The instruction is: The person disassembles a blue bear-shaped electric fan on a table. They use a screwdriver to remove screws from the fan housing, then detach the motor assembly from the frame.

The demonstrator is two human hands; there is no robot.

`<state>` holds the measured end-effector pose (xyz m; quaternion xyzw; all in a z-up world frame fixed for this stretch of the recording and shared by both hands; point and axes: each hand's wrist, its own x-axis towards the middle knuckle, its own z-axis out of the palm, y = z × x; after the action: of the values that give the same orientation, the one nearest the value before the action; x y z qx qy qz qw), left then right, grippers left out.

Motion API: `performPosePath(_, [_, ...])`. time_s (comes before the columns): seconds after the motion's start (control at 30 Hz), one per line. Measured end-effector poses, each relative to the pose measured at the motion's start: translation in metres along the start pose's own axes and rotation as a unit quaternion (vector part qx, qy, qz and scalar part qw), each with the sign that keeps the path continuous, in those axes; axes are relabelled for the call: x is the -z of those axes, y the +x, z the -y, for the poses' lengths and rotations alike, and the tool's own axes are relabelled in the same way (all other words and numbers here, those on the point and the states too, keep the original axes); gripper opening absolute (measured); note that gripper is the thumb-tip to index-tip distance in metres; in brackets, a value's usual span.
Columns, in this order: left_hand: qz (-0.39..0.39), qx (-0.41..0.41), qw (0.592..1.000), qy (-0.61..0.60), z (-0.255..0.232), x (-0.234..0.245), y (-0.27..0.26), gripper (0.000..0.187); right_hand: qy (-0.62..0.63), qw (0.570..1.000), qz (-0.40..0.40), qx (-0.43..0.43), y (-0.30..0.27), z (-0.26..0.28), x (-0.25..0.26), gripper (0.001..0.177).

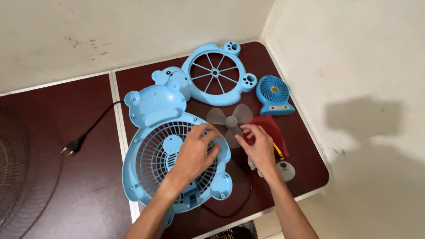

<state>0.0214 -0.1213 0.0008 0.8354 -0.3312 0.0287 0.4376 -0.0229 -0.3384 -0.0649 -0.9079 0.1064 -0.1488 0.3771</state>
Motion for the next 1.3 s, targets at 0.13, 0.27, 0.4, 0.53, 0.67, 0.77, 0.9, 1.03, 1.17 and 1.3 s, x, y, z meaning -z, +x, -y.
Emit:
performPosePath(0.13, [0.004, -0.025, 1.0, -0.015, -0.021, -0.015, -0.015, 0.022, 0.004, 0.999, -0.012, 0.043, -0.026, 0.0, 0.017, 0.03])
performPosePath(0.27, [0.058, -0.075, 0.995, 0.025, -0.043, -0.037, -0.032, 0.024, 0.016, 0.999, -0.024, 0.017, -0.045, -0.009, 0.032, 0.027])
performPosePath(0.4, [0.11, -0.11, 0.985, 0.075, -0.054, -0.07, -0.043, 0.023, -0.006, 0.998, -0.055, 0.005, -0.054, -0.026, 0.048, 0.025])
performPosePath(0.53, [0.123, -0.096, 0.975, 0.159, -0.059, -0.104, -0.053, 0.023, -0.027, 0.997, -0.054, -0.047, -0.058, -0.046, 0.054, 0.024])
performPosePath(0.67, [0.104, -0.082, 0.977, 0.165, -0.062, -0.124, -0.051, 0.024, -0.072, 0.994, -0.073, -0.035, -0.053, -0.066, 0.053, 0.024])
performPosePath(0.77, [0.109, -0.068, 0.976, 0.176, -0.066, -0.128, -0.045, 0.022, -0.138, 0.987, -0.073, -0.031, -0.048, -0.081, 0.052, 0.026])
performPosePath(0.9, [0.122, -0.067, 0.97, 0.201, -0.066, -0.12, -0.028, 0.016, -0.177, 0.982, -0.058, -0.044, -0.043, -0.091, 0.048, 0.029])
performPosePath(1.03, [0.122, -0.073, 0.972, 0.184, -0.062, -0.105, -0.017, 0.019, -0.192, 0.977, -0.084, -0.029, -0.043, -0.092, 0.043, 0.025])
performPosePath(1.17, [0.099, -0.074, 0.981, 0.151, -0.06, -0.093, -0.012, 0.016, -0.118, 0.987, -0.108, -0.031, -0.044, -0.085, 0.047, 0.023])
performPosePath(1.3, [0.072, -0.053, 0.994, 0.065, -0.057, -0.079, -0.009, 0.02, -0.047, 0.993, -0.106, -0.026, -0.042, -0.062, 0.054, 0.024])
